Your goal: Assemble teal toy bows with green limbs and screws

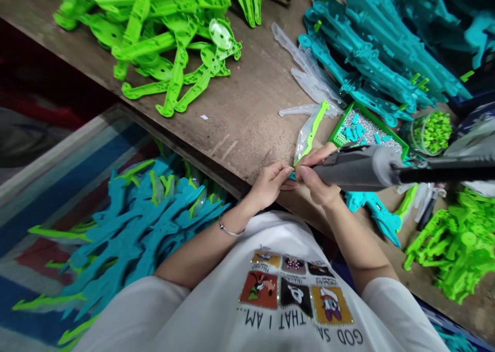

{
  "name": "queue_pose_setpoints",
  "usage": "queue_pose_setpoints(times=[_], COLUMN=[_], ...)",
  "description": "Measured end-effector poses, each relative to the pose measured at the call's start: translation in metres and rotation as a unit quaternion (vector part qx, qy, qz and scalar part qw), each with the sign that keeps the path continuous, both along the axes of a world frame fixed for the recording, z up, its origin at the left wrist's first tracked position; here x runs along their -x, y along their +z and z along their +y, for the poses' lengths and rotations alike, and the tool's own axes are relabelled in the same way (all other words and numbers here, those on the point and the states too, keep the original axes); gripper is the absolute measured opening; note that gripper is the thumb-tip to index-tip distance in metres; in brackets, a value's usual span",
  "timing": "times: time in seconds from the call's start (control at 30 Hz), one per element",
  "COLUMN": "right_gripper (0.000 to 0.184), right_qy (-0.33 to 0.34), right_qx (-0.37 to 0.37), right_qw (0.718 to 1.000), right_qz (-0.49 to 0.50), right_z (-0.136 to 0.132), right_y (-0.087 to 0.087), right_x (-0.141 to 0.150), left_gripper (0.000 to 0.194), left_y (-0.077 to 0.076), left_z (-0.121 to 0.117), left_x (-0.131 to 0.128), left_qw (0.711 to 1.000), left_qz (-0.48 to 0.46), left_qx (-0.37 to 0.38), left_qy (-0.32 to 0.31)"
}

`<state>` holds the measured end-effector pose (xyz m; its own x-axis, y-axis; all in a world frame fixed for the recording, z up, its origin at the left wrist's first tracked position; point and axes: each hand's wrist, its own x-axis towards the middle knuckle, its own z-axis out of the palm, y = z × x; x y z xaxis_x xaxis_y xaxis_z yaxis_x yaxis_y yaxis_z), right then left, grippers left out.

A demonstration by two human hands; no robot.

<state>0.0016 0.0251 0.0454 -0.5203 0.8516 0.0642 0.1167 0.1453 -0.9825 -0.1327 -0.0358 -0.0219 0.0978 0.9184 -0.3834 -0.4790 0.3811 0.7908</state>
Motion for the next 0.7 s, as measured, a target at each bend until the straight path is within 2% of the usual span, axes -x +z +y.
queue_pose_setpoints(times=[0.1, 0.17, 0.3, 0.37, 0.43, 0.57, 0.7], right_gripper=[0.034, 0.031, 0.03, 0.03, 0.032, 0.042, 0.045], right_qy=[0.078, 0.084, -0.043, -0.131, -0.222, -0.333, -0.368], right_qx=[0.014, 0.015, -0.041, -0.087, -0.12, -0.12, -0.097], right_qw=[0.996, 0.995, 0.988, 0.972, 0.954, 0.93, 0.924], right_qz=[0.044, 0.06, 0.14, 0.176, 0.164, 0.098, 0.043], right_z=[0.007, 0.01, 0.016, 0.022, 0.029, 0.039, 0.042], right_y=[0.004, 0.007, 0.025, 0.036, 0.043, 0.035, 0.019], right_x=[0.005, 0.002, -0.018, -0.038, -0.064, -0.114, -0.144], left_gripper=[0.049, 0.048, 0.049, 0.048, 0.048, 0.049, 0.045], left_y=[0.0, 0.001, 0.006, 0.009, 0.011, 0.016, 0.016], left_z=[0.001, 0.002, 0.002, 0.001, -0.001, -0.003, -0.004], left_x=[-0.001, -0.001, 0.004, 0.011, 0.022, 0.046, 0.062], left_qw=[1.0, 1.0, 0.999, 0.998, 0.998, 0.992, 0.977], left_qz=[-0.009, -0.019, -0.009, 0.013, 0.043, 0.112, 0.207], left_qx=[0.012, 0.021, 0.046, 0.053, 0.053, 0.053, 0.038], left_qy=[-0.001, -0.001, -0.008, -0.013, -0.014, -0.003, 0.022])
